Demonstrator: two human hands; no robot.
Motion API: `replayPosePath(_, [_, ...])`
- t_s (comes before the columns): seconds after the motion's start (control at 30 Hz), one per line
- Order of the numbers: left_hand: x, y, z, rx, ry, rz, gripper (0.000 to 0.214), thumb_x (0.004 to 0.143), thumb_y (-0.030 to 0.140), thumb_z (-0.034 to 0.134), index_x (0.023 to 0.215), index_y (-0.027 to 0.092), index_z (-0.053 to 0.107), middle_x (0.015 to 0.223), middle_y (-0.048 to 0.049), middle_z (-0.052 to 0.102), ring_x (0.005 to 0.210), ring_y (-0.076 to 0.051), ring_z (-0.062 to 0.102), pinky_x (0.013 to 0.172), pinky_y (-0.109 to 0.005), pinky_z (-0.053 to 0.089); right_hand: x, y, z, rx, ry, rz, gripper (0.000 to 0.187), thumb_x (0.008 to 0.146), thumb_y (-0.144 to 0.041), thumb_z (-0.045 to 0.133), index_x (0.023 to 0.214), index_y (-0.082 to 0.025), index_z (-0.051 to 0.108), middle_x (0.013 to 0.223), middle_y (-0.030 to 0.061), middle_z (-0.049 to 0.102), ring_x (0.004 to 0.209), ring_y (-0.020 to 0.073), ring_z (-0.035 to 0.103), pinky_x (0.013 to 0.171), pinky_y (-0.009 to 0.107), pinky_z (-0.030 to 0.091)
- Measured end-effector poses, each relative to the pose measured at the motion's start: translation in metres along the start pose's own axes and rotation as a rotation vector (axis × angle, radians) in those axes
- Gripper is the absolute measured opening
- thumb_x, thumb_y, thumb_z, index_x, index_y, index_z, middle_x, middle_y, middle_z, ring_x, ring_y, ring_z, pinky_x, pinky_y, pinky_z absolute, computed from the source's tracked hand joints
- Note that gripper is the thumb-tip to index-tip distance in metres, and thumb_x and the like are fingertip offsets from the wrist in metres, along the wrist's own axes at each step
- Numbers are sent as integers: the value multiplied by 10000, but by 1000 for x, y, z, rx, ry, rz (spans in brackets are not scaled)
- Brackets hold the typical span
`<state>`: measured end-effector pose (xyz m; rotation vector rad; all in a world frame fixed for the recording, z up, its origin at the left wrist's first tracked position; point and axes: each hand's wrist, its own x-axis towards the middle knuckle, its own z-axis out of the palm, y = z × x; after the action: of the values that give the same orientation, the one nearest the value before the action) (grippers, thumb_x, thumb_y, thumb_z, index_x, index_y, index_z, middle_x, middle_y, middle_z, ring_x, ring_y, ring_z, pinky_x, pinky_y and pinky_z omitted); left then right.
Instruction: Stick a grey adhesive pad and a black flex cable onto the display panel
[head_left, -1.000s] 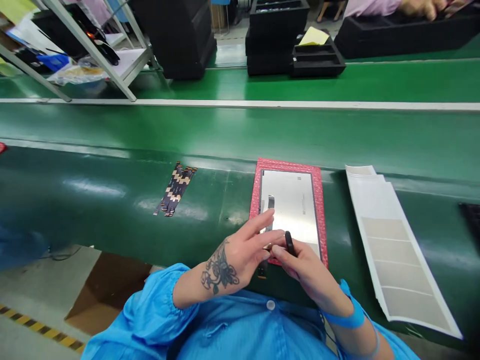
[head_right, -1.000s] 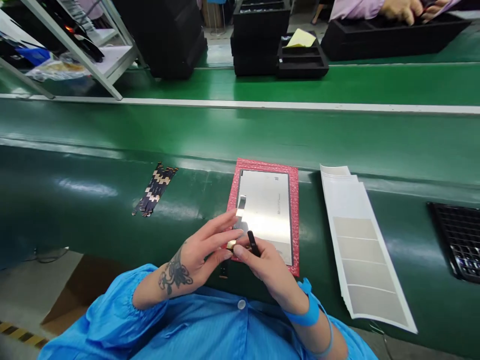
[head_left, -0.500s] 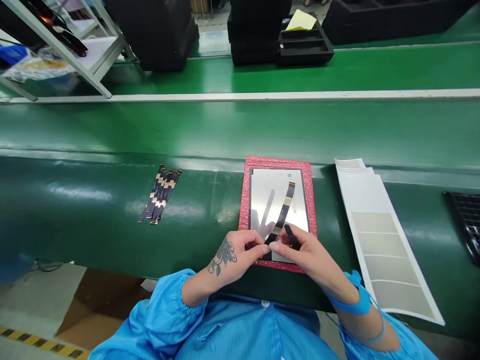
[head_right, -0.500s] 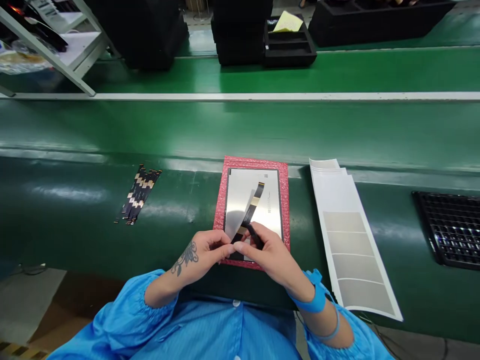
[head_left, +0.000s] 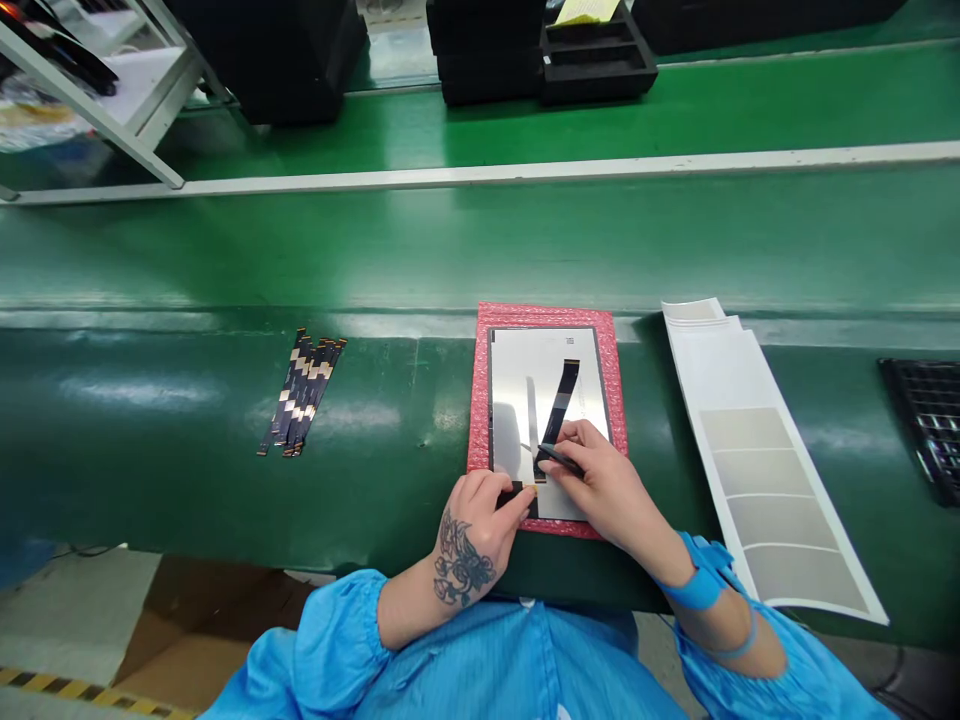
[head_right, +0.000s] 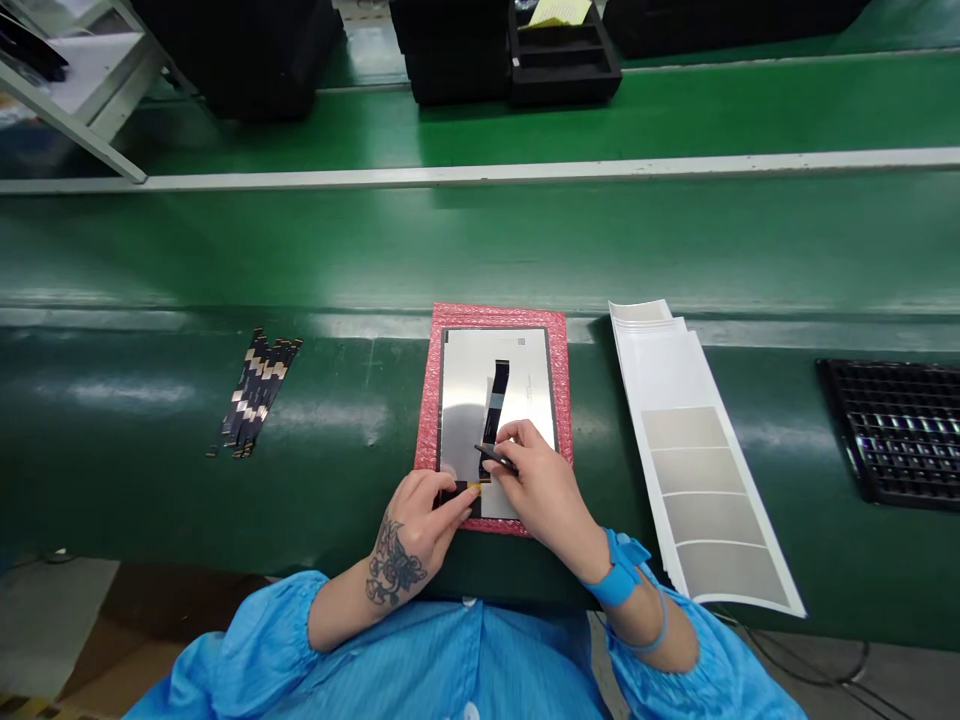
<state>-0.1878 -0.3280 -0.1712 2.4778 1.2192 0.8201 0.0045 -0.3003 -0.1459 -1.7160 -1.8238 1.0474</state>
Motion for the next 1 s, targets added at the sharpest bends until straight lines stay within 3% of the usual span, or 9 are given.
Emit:
replayPosePath(0.3, [-6,-1,-2,-24,68,64,240,921,134,480,1022,186,692,899,-61,621,853,-175,539,728,-293,471,0,-7,0,96,-130,-11,199,892,-244,495,713,-203,572,930,64,544,832,195,604,731,326,516])
replayPosePath(1.0, [-6,-3,-4,-64,35,30,235,925,153,495,1011,196,711,904,-66,628,856,-176,541,740,-289,499,-2,-6,4,7,-117,-28,204,899,-232,494,707,-207,562,932,55,566,815,184,609,709,319,500])
